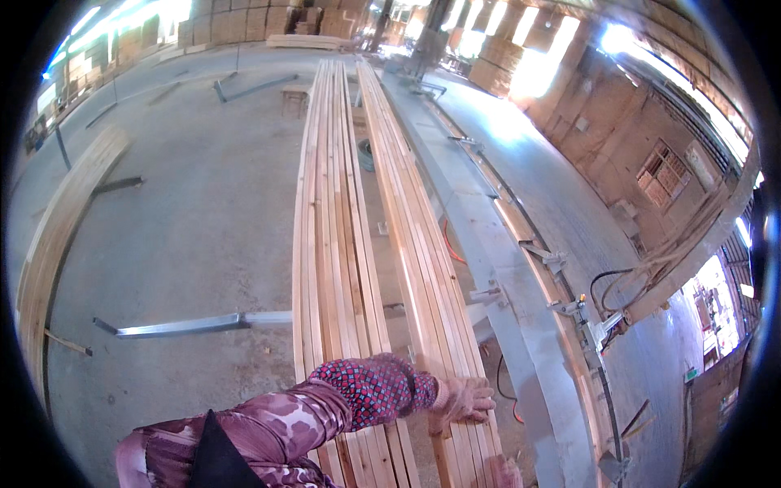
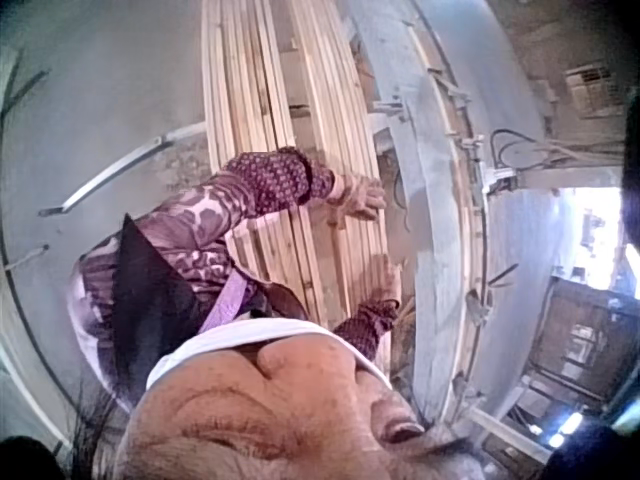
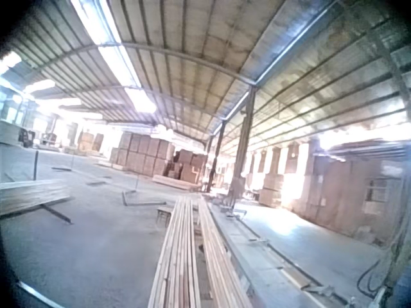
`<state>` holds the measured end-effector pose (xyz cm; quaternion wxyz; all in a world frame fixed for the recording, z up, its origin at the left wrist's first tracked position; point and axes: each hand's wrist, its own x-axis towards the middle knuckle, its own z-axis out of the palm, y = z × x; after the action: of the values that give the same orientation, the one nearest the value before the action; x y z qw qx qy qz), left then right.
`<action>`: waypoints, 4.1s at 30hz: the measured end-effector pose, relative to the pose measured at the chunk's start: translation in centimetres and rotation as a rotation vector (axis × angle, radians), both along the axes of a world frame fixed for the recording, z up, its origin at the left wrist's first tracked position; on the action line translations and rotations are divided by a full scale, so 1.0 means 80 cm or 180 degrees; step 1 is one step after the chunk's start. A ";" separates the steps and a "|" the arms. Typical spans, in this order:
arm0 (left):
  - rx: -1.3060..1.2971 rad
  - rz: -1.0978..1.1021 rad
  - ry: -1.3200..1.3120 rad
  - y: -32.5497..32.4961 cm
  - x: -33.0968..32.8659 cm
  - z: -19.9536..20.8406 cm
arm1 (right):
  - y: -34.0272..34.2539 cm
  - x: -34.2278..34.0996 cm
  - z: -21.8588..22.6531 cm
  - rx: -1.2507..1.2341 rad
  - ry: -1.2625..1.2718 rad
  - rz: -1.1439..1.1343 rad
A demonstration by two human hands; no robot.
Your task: The person picks up long wooden planks from a pile and places them onto a metal rack. They handle the planks one at a time, aligning them with the existing stack on the rack.
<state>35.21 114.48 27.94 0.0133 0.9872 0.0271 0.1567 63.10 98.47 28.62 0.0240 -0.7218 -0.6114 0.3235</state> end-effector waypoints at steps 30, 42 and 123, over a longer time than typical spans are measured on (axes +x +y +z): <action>-0.0079 0.0189 0.1052 -0.008 -0.004 0.060 | -0.033 -0.028 0.008 0.0474 -0.1292 -0.1369; 0.0176 0.0211 0.0690 -0.010 -0.012 0.053 | -0.035 -0.028 0.007 0.0637 -0.1243 -0.1312; -0.0195 0.0103 0.0578 -0.001 -0.014 0.061 | -0.002 -0.058 0.005 0.1139 -0.1767 -0.1288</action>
<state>34.12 114.37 32.80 0.0384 0.9959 0.0490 0.0659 58.48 98.31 29.03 0.0465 -0.8723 -0.4866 -0.0073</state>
